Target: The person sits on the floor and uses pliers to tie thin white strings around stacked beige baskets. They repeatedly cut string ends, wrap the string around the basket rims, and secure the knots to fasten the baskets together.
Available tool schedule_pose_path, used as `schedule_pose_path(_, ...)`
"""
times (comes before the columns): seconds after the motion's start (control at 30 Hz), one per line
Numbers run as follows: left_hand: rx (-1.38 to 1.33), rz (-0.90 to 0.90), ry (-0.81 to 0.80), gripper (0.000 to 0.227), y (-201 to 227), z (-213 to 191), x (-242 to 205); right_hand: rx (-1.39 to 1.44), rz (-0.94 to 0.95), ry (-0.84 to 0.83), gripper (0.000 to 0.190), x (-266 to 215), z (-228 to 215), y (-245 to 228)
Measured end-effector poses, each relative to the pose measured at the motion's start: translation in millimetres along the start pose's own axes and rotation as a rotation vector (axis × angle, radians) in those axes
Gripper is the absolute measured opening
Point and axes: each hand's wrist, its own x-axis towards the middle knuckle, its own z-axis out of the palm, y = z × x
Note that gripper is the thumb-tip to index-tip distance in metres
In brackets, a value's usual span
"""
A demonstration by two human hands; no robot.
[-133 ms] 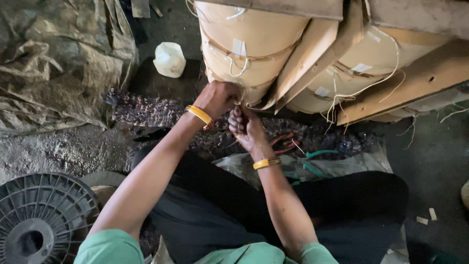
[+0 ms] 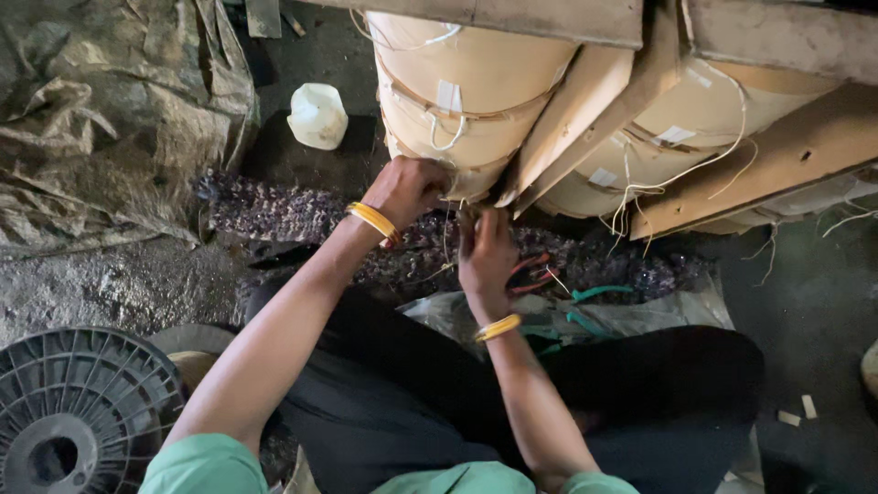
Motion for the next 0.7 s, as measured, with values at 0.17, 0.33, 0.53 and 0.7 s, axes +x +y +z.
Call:
schedule_pose_path(0.17, -0.023, -0.021, -0.011, 0.019, -2, -3, 4, -0.263, -0.461, 0.095, 0.022, 14, 21, 11)
schedule_pose_path(0.33, -0.006, 0.039, -0.026, 0.017, 1, -1, 5, 0.001, -0.339, 0.025, 0.018, 13, 29, 19)
schedule_pose_path(0.53, -0.004, 0.048, 0.033, 0.012, -3, 1, 2, -0.047, -0.239, 0.078, 0.020, 2, 17, 21)
schedule_pose_path(0.7, -0.034, 0.027, 0.017, 0.015, 0, -1, 1, -0.020, -0.285, 0.099, 0.021, -1, 11, 26)
